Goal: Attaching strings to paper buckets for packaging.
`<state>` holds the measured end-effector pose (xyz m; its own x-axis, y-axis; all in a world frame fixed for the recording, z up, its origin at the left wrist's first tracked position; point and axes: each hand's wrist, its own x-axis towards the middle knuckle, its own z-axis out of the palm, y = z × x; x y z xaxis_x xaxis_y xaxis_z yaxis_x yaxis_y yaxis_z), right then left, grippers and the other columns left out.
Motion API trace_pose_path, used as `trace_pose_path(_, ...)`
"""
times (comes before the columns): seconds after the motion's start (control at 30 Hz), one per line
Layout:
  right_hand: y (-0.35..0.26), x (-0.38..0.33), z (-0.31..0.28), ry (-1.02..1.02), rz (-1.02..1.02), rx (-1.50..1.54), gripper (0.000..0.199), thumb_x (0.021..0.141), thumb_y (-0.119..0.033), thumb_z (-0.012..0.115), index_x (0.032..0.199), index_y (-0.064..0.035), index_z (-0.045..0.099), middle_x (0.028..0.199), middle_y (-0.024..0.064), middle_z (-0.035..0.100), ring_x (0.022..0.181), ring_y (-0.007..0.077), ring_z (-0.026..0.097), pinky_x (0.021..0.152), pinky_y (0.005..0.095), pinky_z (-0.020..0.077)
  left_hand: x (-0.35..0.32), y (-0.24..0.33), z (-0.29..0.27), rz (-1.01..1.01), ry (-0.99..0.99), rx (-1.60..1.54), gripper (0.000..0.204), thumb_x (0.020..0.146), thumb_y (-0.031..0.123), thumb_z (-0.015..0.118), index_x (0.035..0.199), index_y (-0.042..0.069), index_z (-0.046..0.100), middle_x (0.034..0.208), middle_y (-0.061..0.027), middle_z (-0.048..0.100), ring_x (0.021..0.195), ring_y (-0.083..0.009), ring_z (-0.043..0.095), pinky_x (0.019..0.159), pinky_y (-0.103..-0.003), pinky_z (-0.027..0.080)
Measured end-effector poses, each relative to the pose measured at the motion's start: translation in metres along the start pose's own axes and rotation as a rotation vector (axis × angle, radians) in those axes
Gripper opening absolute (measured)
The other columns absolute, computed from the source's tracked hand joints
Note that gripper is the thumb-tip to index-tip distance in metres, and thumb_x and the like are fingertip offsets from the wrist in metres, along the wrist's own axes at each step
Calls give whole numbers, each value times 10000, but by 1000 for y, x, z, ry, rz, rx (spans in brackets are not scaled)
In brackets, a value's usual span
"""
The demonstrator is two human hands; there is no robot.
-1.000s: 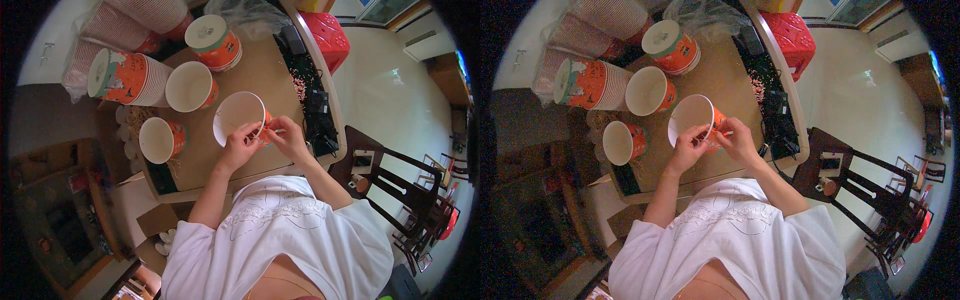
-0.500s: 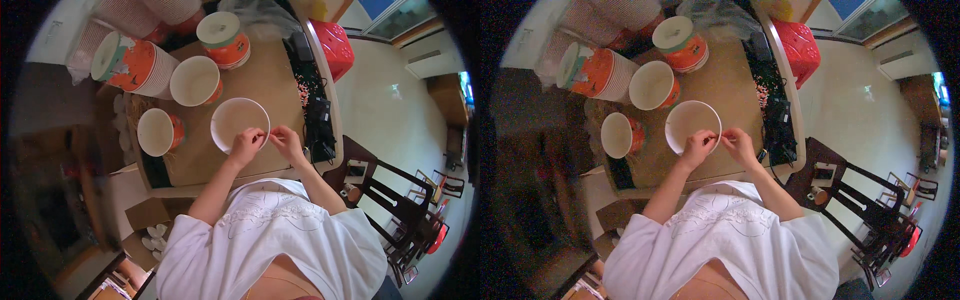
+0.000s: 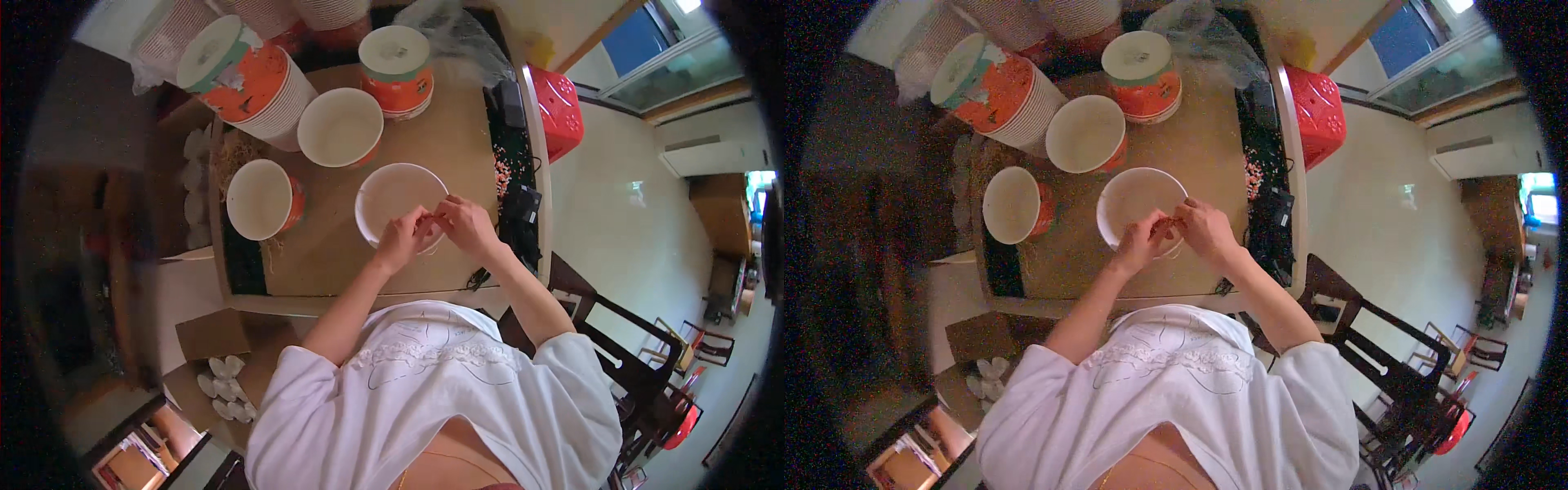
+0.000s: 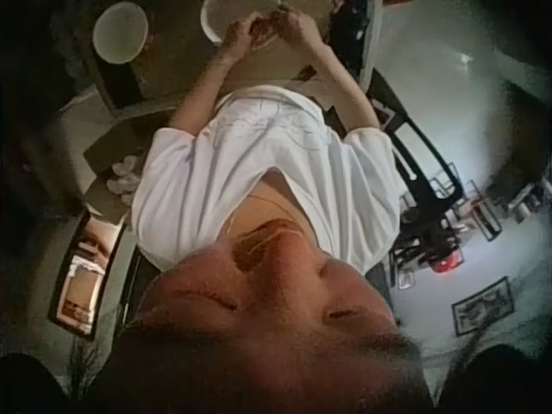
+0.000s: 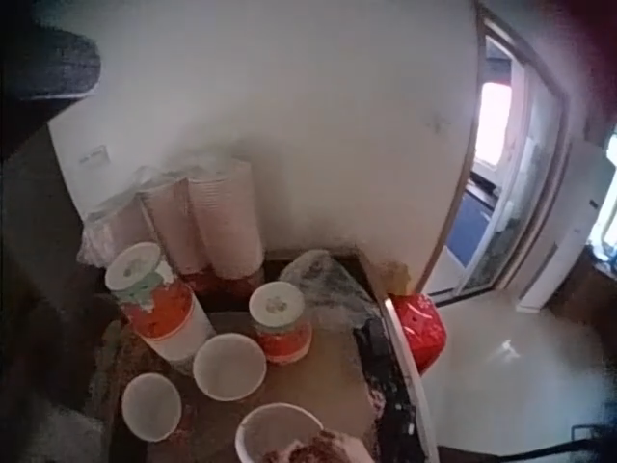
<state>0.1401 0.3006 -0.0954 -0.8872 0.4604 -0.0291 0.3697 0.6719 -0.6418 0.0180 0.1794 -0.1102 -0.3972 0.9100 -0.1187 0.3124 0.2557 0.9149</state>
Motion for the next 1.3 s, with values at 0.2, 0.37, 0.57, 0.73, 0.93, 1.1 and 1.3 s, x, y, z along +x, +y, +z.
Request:
trace_pose_path(0.2, 0, 5, -7, -63, 44, 81, 94, 803, -158, 570, 840, -74, 588, 786, 136, 606, 723, 341, 596, 622, 422, 479, 1, 12, -41, -45, -485, 233, 222, 797, 241, 651, 909, 56, 601, 716, -90, 621, 652, -218, 613, 612, -341, 478)
trace_pose_path(0.37, -4, 7, -9, -74, 20, 120, 107, 817, -159, 571, 832, -55, 586, 774, 144, 620, 702, 340, 605, 610, 407, 475, 9, -34, -26, -18, -195, -89, 145, 788, 151, 645, 891, 59, 598, 651, -53, 575, 613, -172, 572, 577, -296, 455)
trace_pose_path(0.57, 1, 4, -8, -47, 13, 230, 81, 807, -107, 580, 831, -31, 590, 750, 149, 616, 687, 326, 610, 604, 387, 477, -2, 5, -36, 275, -273, 234, 446, 665, 97, 717, 1059, 69, 510, 1078, -111, 532, 1025, -215, 535, 776, -355, 470)
trace_pose_path(0.73, -2, 5, -5, -10, -3, 227, 73, 805, -98, 579, 827, -29, 584, 739, 160, 610, 669, 332, 608, 589, 384, 475, -20, -8, -24, 170, -346, 482, 294, 688, 67, 667, 958, 37, 554, 934, -141, 583, 943, -256, 587, 779, -355, 482)
trace_pose_path(0.93, -1, 3, -7, -51, -25, 212, 64, 802, -97, 575, 821, -36, 583, 747, 155, 611, 682, 340, 606, 591, 390, 474, -9, -1, -30, -111, -246, -20, 140, 744, 87, 619, 849, 16, 557, 801, -136, 634, 740, -281, 631, 677, -363, 499)
trace_pose_path(1.1, -4, 1, -7, -85, -1, 153, 70, 782, -47, 600, 840, -10, 588, 777, 142, 626, 709, 308, 623, 618, 345, 489, -12, 12, -40, 90, -398, 46, 218, 738, 33, 587, 950, 28, 536, 904, -125, 615, 849, -266, 619, 729, -359, 489)
trace_pose_path(1.3, -2, 0, -6, -67, 10, 146, 71, 788, -61, 602, 840, -14, 588, 777, 142, 623, 699, 307, 619, 612, 353, 486, -25, 1, -40, 128, -327, 423, 186, 713, 21, 614, 890, 8, 557, 834, -125, 606, 817, -299, 601, 725, -346, 488)
